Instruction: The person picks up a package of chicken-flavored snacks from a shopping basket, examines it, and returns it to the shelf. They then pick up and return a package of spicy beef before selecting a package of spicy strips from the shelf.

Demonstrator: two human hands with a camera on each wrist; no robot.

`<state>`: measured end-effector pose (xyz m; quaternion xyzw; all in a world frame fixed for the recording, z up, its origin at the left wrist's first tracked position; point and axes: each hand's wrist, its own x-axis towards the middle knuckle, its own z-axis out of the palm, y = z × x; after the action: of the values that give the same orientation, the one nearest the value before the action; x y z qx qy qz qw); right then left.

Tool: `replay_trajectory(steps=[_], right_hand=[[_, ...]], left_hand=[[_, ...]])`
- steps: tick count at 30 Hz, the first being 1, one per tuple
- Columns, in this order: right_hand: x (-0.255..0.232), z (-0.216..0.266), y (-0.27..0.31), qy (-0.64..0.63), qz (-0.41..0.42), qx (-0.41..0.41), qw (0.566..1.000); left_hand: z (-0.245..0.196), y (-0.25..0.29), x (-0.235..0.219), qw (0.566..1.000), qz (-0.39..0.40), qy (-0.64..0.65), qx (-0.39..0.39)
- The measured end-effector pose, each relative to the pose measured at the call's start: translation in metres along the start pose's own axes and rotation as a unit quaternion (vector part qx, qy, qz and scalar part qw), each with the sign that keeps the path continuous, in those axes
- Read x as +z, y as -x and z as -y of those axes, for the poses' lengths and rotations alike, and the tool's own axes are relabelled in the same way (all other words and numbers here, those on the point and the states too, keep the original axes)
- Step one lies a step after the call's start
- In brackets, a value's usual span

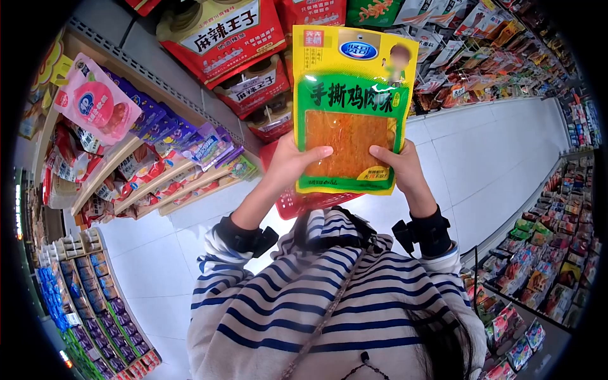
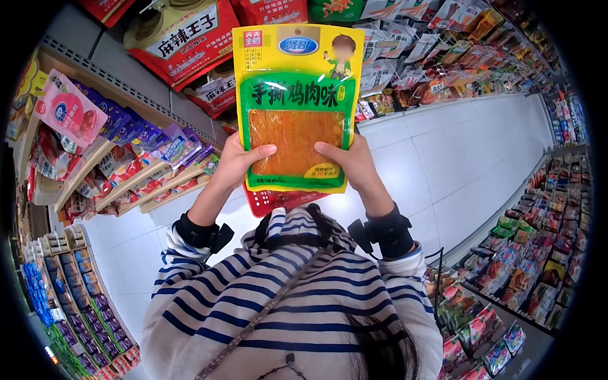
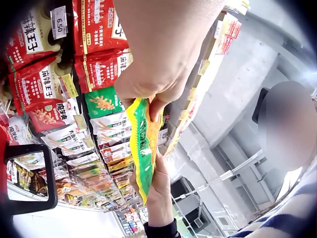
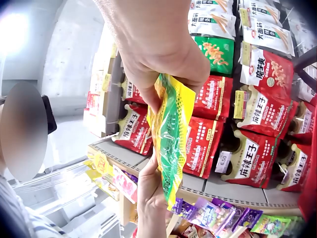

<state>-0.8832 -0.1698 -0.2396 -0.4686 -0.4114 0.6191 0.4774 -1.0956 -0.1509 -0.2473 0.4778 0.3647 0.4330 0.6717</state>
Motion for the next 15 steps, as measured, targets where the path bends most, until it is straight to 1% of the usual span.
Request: replay_trajectory(steps=[3,6,8,14,15], right_hand=[[0.003,-0.001,0.001,0.007,-0.007,0.008,1.000],[0.004,-0.008,0.000,0.024,-0.014,0.013,1.000],[0.003,-0.013,0.000,0.032,-0.019,0.023,0.999],[0.008,-0.022,0.005,0.023,-0.038,0.043,0.998],[0.009,-0.026,0.006,-0.002,-0.053,0.042,0.998]], left_hand=[[0.003,-0.001,-0.006,1.000,0.006,-0.024,-0.008],[0.008,-0.001,-0.011,1.000,0.006,-0.019,-0.005],[0.013,-0.002,-0.014,0.999,0.012,-0.044,0.003],[0.022,0.000,-0.020,0.993,0.014,-0.120,0.011],[0.025,0.001,-0.021,0.992,0.014,-0.127,0.011]])
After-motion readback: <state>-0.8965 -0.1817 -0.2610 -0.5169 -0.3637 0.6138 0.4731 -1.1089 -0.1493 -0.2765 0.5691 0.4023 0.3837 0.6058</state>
